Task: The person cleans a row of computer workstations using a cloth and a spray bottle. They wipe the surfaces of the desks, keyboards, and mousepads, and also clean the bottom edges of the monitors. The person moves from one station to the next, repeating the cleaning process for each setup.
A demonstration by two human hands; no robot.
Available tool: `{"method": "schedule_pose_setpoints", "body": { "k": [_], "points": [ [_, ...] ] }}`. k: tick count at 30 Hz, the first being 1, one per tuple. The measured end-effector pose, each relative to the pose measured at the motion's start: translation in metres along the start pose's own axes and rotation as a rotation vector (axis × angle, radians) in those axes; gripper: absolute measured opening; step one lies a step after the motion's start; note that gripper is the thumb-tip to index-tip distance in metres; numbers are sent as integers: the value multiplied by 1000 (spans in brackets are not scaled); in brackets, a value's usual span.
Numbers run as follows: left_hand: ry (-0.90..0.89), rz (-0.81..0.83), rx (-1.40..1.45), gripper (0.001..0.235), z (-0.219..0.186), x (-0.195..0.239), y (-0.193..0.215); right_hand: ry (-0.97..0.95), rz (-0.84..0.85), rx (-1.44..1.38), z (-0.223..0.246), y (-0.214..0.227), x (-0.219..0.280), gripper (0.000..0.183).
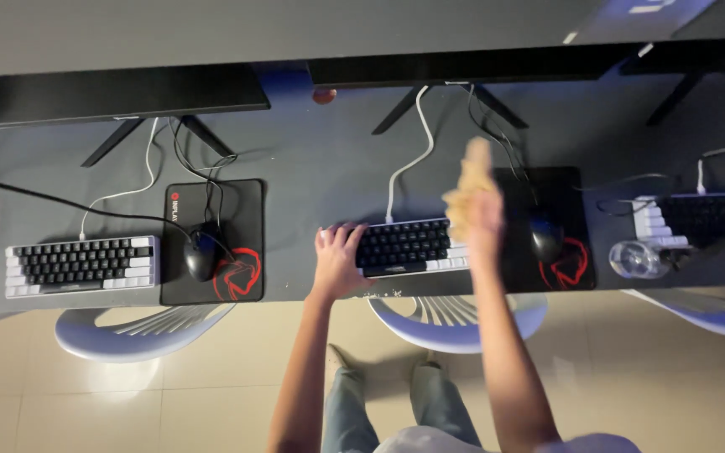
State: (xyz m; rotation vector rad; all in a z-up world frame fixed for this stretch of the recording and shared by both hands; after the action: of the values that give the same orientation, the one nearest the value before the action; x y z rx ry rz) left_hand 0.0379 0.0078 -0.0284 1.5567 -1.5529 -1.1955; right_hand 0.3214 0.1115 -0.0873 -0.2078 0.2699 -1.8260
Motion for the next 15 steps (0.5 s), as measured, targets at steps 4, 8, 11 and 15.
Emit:
{"method": "schedule_pose_setpoints", "body": {
  "k": [4, 8, 11, 15],
  "points": [
    [-11, 69, -50, 112, -3, 0, -9, 247, 549, 482, -56, -133, 5, 34],
    [-14, -66, 174, 75, 35, -1, -30, 944, 1015, 1008, -121, -214, 15, 48],
    [70, -179, 556, 40, 73, -7, -17, 907, 882, 1031, -144, -206, -29, 49],
    [75, -281, 507, 28, 122, -27, -14, 928, 506, 1182, -141, -230, -79, 48]
  ]
}}
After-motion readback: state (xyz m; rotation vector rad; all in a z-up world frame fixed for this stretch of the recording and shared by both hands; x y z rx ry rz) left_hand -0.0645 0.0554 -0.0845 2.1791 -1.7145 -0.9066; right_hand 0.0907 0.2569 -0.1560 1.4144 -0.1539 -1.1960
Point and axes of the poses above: each hand's wrist, its own x-axis away from the middle knuckle, its own y-axis out of the back of the hand, z = x × y, the point moved 3 cm from there along -x, towards the middle knuckle, and after that the axes turned 7 degrees about -x, right-handed, at the moved point
